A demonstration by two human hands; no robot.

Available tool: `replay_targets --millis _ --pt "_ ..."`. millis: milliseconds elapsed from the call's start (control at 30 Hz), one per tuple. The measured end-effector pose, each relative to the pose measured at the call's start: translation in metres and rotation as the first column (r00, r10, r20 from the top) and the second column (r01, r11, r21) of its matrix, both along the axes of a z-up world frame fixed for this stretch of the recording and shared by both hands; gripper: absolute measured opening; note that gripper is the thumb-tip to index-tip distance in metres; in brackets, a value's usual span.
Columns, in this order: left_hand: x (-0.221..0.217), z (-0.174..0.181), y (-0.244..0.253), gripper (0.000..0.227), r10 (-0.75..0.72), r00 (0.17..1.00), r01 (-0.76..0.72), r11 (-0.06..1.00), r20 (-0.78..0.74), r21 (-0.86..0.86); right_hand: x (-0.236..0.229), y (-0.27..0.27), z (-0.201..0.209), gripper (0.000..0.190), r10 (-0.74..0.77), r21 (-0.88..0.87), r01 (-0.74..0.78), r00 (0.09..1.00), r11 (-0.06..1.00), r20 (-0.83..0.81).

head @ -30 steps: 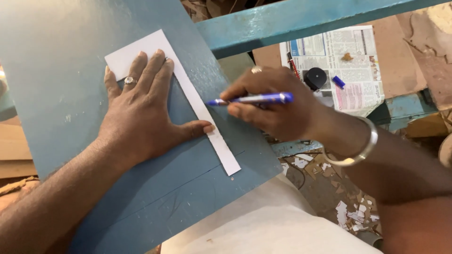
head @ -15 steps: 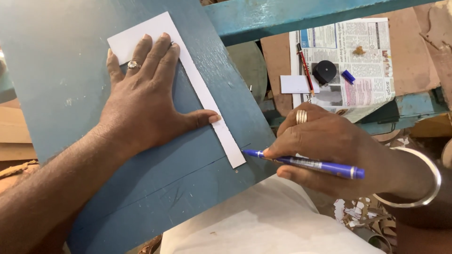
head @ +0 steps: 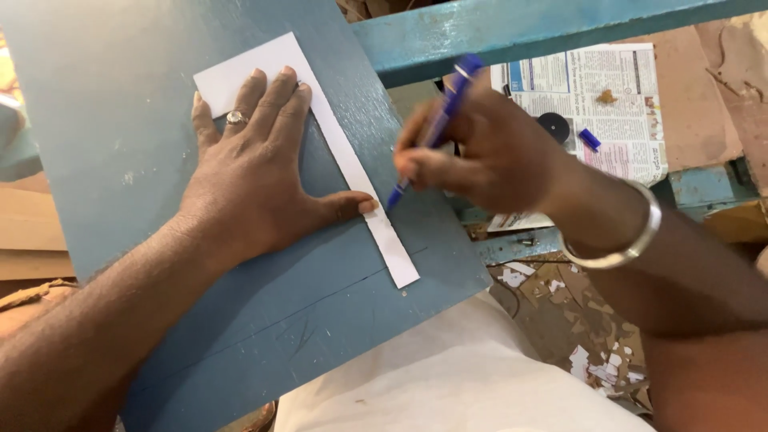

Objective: The person positions a blue-painted wooden board on a work table and marks layout lines on it. They measure with a steel ruler and a tape measure, hold a white paper strip as a straightedge, and trace lines with a blue marker pen. They then place a black cylindrical object on the board and trace around it to mark a circle.

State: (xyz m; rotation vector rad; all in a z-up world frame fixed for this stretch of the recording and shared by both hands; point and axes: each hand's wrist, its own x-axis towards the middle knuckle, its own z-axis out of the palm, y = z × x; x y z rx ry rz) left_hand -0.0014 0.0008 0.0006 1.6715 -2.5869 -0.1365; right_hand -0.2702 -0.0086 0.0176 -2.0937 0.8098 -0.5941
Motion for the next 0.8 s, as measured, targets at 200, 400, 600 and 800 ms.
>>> replay_targets --millis 200,400,600,800 --pt "-0.004 0.01 0.001 0.13 0.004 1.0 -0.004 1.0 0.005 0.007 0.037 -0.054 -0.003 0.02 -0.148 -0.088 0.146 0.989 0.985 -0.017" --pt "-0.008 0.016 0.001 0.133 0.056 0.997 -0.06 0.994 0.047 0.094 0.064 -0.114 -0.018 0.021 -0.171 -0.128 0.204 0.958 0.971 0.23" --pt "-0.008 0.02 0.001 0.133 0.043 0.999 -0.046 0.994 0.03 0.099 0.083 -0.15 -0.025 0.021 -0.227 -0.162 0.282 0.929 0.946 0.292" --pt "-0.009 0.018 0.0 0.133 0.066 0.996 -0.074 0.984 0.058 0.164 0.078 -0.148 -0.024 0.017 -0.208 -0.284 0.302 0.926 0.91 0.316"
